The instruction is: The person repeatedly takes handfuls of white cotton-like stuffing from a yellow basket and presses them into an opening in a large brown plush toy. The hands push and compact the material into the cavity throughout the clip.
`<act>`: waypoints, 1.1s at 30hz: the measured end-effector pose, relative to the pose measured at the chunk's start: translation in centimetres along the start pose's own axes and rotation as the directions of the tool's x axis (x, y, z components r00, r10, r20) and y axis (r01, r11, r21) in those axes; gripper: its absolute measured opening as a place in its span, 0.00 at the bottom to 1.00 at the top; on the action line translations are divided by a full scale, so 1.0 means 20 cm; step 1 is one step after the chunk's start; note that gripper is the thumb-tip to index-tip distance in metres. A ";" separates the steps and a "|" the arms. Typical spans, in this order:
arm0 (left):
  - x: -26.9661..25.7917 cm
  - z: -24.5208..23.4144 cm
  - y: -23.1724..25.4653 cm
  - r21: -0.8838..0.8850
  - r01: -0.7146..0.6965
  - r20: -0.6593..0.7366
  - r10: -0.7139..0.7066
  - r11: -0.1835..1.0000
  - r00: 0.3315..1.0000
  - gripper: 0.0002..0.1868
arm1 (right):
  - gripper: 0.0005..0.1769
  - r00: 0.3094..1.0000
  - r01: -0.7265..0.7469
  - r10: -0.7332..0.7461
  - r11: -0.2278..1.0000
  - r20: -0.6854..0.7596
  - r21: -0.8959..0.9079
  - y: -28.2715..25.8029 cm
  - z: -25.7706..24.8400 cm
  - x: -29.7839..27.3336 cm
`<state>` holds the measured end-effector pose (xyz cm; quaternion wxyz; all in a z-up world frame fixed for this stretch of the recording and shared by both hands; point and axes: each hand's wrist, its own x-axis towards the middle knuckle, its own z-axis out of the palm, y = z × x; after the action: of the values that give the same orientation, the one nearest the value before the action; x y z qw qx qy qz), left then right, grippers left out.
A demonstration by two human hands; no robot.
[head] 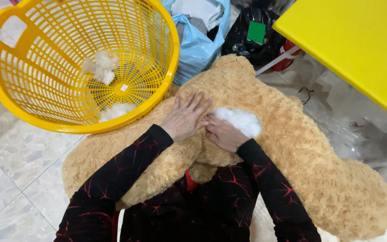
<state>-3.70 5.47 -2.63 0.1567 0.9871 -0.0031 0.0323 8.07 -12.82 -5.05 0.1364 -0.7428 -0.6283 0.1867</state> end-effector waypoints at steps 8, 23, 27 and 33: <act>0.10 0.11 0.07 0.262 -0.396 -0.199 0.451 0.880 0.870 0.25 | 0.17 0.807 -0.406 0.278 0.902 -0.520 -0.147 -0.11 -0.12 -0.34; 0.32 0.52 0.21 0.578 -0.344 0.308 0.193 0.740 0.932 0.09 | 0.10 0.726 -0.648 0.677 0.612 -0.123 -0.454 0.25 0.02 -0.22; 0.21 0.34 0.19 0.284 -0.272 0.353 0.164 0.919 0.921 0.12 | 0.18 0.882 -0.467 0.371 0.765 -0.290 -0.444 0.04 -0.10 -0.37; 0.15 0.32 0.07 0.505 -0.393 -0.069 0.490 0.769 0.869 0.21 | 0.32 0.934 -0.302 0.170 0.845 -0.313 -0.441 -0.10 -0.04 -0.34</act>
<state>-0.33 2.23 -8.11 -0.1028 0.9576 -0.2123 0.1655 5.65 -19.14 -2.68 0.0046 -0.8432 -0.5343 -0.0603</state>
